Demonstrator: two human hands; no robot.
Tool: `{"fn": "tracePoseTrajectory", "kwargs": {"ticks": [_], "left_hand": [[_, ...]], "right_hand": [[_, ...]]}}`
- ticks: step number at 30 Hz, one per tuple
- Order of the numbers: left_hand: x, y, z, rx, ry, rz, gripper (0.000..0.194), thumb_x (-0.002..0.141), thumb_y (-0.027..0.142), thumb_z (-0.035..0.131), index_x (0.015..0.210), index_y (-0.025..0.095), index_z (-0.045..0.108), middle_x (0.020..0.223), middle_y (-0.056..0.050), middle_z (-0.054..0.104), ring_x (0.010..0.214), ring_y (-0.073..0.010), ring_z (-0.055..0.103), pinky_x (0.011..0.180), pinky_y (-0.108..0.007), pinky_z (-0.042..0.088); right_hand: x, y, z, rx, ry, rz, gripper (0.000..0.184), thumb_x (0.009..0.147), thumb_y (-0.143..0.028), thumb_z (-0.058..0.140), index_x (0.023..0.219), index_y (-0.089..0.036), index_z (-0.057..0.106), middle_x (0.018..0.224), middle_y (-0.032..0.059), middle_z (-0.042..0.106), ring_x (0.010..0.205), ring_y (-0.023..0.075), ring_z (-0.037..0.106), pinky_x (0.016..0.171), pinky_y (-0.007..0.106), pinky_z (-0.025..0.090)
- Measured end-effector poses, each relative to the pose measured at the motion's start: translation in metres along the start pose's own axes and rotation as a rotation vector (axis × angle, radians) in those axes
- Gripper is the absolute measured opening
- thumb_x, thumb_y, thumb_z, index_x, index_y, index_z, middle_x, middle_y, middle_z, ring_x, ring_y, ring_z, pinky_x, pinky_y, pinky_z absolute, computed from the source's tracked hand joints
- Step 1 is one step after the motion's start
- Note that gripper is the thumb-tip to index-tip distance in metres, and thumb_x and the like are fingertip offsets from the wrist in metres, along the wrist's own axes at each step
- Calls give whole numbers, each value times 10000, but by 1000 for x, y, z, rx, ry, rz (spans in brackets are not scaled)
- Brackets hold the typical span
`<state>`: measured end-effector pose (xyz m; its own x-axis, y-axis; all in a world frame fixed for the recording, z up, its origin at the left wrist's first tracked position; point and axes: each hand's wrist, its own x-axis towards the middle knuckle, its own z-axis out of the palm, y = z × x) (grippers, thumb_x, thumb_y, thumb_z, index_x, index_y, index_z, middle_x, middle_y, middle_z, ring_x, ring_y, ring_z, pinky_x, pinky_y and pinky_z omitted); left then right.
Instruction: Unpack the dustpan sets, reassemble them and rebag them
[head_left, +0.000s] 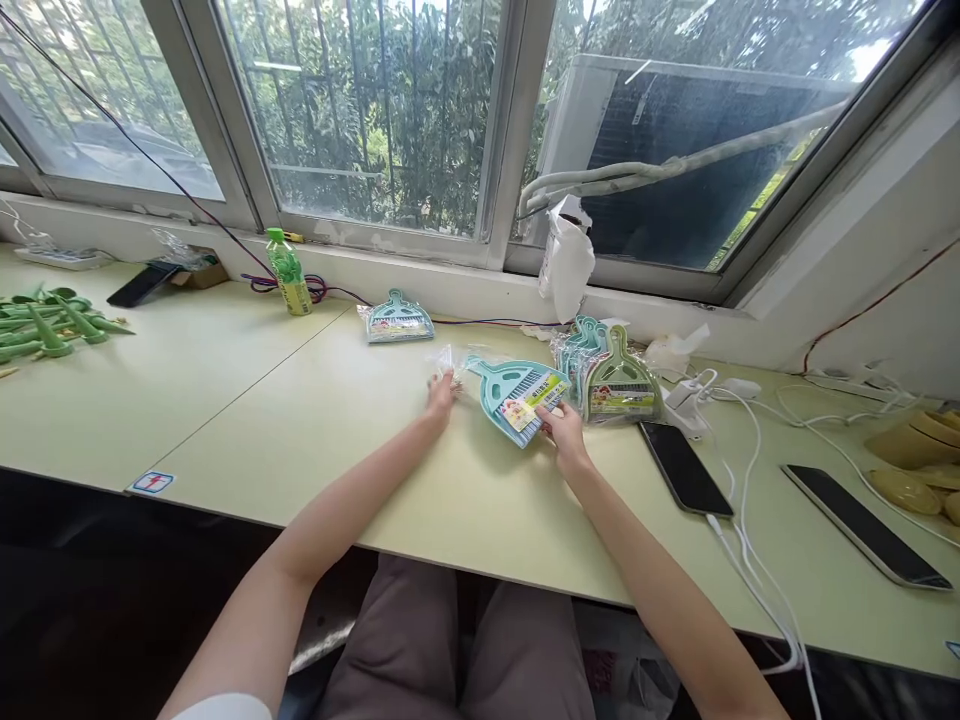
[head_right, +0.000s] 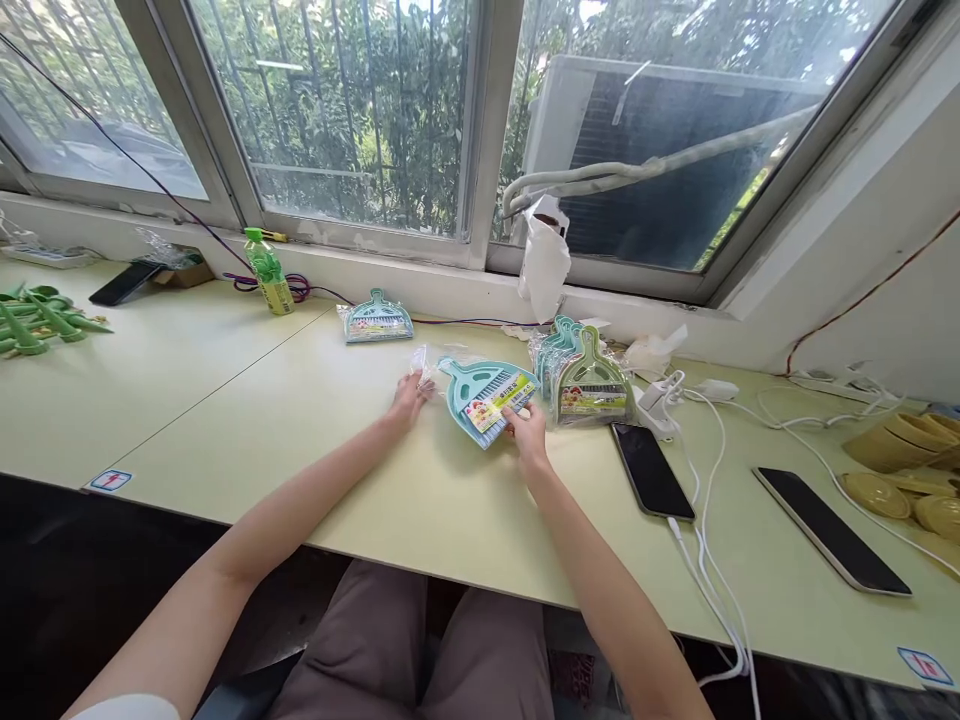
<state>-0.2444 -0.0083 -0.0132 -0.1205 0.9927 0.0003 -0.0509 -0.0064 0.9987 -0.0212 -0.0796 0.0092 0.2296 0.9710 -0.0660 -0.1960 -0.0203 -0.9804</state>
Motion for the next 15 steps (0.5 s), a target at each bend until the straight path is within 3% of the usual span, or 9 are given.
{"fn": "tracePoseTrajectory", "kwargs": {"ticks": [3, 7, 11, 15], "left_hand": [[-1, 2, 7, -287, 13, -177, 309, 937, 339, 419, 1181, 151, 445, 967, -96, 674, 859, -165, 672, 786, -311, 536], [-8, 11, 10, -398, -59, -124, 374, 847, 155, 506, 1216, 171, 446, 1066, -83, 685, 912, -146, 673, 830, -300, 527], [-20, 16, 12, -335, -410, -133, 593, 726, 113, 650, 1275, 205, 446, 1203, -88, 651, 1019, -194, 662, 945, -372, 492], [-34, 21, 9, -251, -728, -153, 616, 680, 211, 747, 1251, 205, 517, 1274, -118, 615, 1151, -258, 602, 1006, -420, 447]], "right_hand": [[-4, 3, 4, -10, -71, 3, 455, 552, -317, 812, 907, -201, 552, 642, -23, 640, 507, 101, 520, 450, 204, 389], [-4, 7, 4, 27, -67, 56, 434, 562, -323, 807, 897, -196, 561, 672, -14, 657, 482, 83, 490, 439, 203, 386], [0, 3, -1, 73, 8, 47, 414, 560, -327, 805, 879, -201, 572, 697, -6, 670, 507, 101, 527, 451, 216, 411], [4, -8, -6, 85, -2, -20, 471, 533, -343, 828, 901, -199, 572, 715, -6, 674, 524, 98, 533, 463, 211, 391]]}}
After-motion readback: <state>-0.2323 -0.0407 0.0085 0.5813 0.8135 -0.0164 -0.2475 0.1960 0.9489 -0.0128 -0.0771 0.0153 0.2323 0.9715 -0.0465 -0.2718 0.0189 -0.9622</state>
